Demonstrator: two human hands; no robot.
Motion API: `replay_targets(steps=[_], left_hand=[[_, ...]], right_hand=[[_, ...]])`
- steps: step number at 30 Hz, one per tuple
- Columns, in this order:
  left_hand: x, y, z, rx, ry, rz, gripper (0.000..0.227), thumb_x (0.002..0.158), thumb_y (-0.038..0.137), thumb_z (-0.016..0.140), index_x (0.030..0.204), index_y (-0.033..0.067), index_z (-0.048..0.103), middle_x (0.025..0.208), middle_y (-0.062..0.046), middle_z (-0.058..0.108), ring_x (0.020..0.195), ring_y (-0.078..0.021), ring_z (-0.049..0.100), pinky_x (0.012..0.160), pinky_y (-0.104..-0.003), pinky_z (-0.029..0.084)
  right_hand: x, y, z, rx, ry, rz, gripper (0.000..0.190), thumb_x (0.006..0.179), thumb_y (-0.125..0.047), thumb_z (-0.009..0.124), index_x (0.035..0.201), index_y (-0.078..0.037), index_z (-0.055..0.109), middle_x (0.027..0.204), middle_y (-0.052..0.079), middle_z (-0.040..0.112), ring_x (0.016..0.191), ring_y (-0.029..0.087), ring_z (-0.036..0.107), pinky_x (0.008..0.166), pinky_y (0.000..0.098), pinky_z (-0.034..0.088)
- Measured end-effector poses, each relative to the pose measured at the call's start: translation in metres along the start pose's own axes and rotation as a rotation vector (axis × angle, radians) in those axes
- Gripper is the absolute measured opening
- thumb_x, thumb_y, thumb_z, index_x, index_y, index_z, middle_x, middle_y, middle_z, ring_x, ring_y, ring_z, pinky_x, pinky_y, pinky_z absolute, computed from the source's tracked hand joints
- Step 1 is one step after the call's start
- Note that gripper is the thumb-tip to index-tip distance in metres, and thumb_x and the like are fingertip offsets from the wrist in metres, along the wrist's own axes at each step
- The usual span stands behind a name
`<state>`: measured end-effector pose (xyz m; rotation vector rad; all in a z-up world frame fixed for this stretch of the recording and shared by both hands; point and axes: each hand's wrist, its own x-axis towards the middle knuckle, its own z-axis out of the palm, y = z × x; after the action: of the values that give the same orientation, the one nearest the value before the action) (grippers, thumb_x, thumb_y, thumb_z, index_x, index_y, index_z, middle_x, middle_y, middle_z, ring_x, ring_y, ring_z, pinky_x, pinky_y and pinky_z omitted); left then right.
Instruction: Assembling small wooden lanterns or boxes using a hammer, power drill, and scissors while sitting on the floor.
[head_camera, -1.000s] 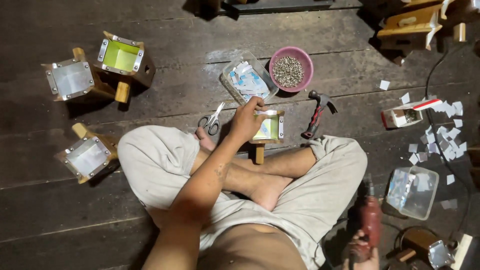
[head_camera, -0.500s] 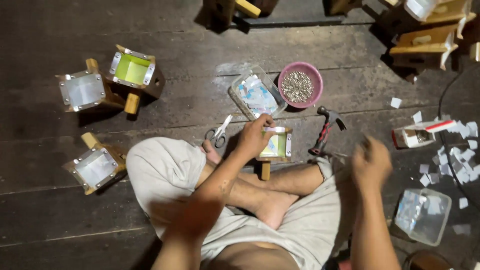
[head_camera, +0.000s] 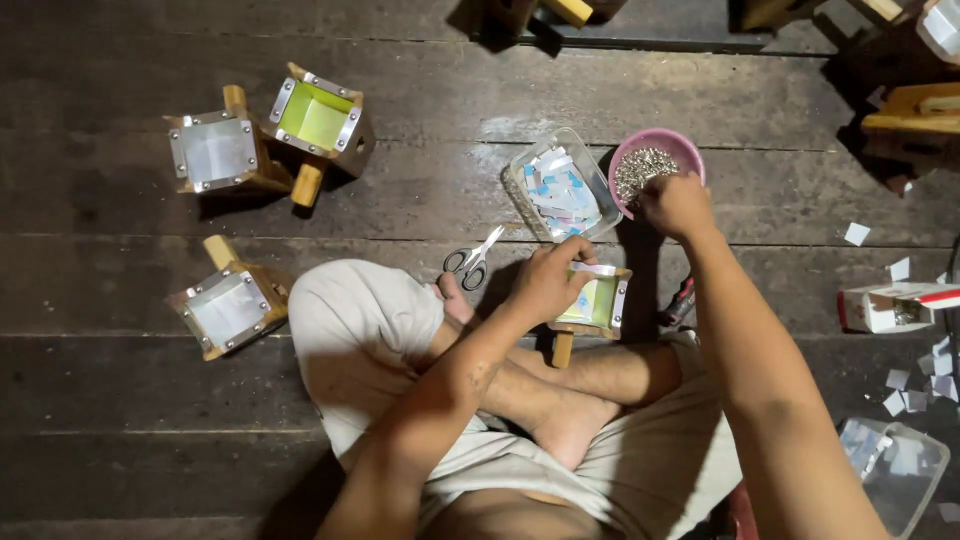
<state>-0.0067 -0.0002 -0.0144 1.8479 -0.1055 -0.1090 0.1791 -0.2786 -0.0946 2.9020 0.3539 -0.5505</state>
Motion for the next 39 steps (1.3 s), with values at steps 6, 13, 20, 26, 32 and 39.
replay_targets(steps=[6,13,20,26,32,39], left_hand=[[0.004,-0.001,0.002,-0.014,-0.002,-0.043,0.03,0.083,0.014,0.078,0.107,0.0206,0.061,0.099,-0.007,0.077,0.103,-0.0321,0.073,0.09,-0.045,0.059],[-0.001,-0.002,0.002,-0.038,0.004,-0.007,0.028,0.084,0.012,0.077,0.105,0.0211,0.061,0.098,-0.011,0.076,0.102,-0.0368,0.073,0.088,-0.048,0.059],[-0.003,0.005,-0.006,-0.029,-0.017,-0.029,0.028,0.084,0.014,0.077,0.104,0.0219,0.06,0.099,-0.009,0.077,0.103,-0.0336,0.073,0.089,-0.048,0.058],[-0.001,0.008,-0.01,-0.054,-0.013,-0.028,0.028,0.083,0.014,0.077,0.103,0.0223,0.059,0.098,-0.007,0.077,0.103,-0.0307,0.074,0.089,-0.047,0.059],[-0.001,0.004,-0.007,-0.053,-0.025,-0.036,0.022,0.089,0.012,0.07,0.105,0.023,0.058,0.1,-0.007,0.076,0.104,-0.0319,0.073,0.088,-0.049,0.059],[-0.001,-0.002,-0.007,-0.039,-0.051,-0.03,0.023,0.088,0.013,0.069,0.105,0.0231,0.058,0.102,-0.007,0.076,0.104,-0.0324,0.073,0.088,-0.051,0.059]], right_hand=[[-0.049,0.006,-0.04,0.7,0.232,0.059,0.013,0.079,-0.016,0.083,0.087,-0.014,0.073,0.073,0.01,0.066,0.078,0.031,0.071,0.068,0.0438,0.054],[-0.115,-0.002,-0.054,1.274,0.004,0.101,0.021,0.087,0.0,0.085,0.089,0.002,0.064,0.07,0.015,0.062,0.062,0.02,0.065,0.057,0.0324,0.055],[-0.171,-0.049,-0.082,1.328,-0.013,0.126,0.021,0.09,0.014,0.062,0.111,0.01,0.067,0.093,0.024,0.067,0.083,0.032,0.072,0.065,0.0402,0.061],[-0.2,-0.067,-0.111,1.393,0.135,-0.109,0.036,0.085,0.016,0.076,0.117,0.012,0.06,0.11,0.031,0.066,0.097,0.04,0.073,0.084,0.0474,0.063],[-0.199,-0.094,-0.118,1.355,0.226,-0.276,0.028,0.083,0.016,0.08,0.103,0.011,0.062,0.099,0.027,0.07,0.09,0.032,0.075,0.078,0.0379,0.063],[-0.198,-0.086,-0.102,1.491,0.189,-0.163,0.037,0.082,0.013,0.082,0.111,0.011,0.06,0.095,0.027,0.07,0.079,0.028,0.075,0.066,0.036,0.066]])
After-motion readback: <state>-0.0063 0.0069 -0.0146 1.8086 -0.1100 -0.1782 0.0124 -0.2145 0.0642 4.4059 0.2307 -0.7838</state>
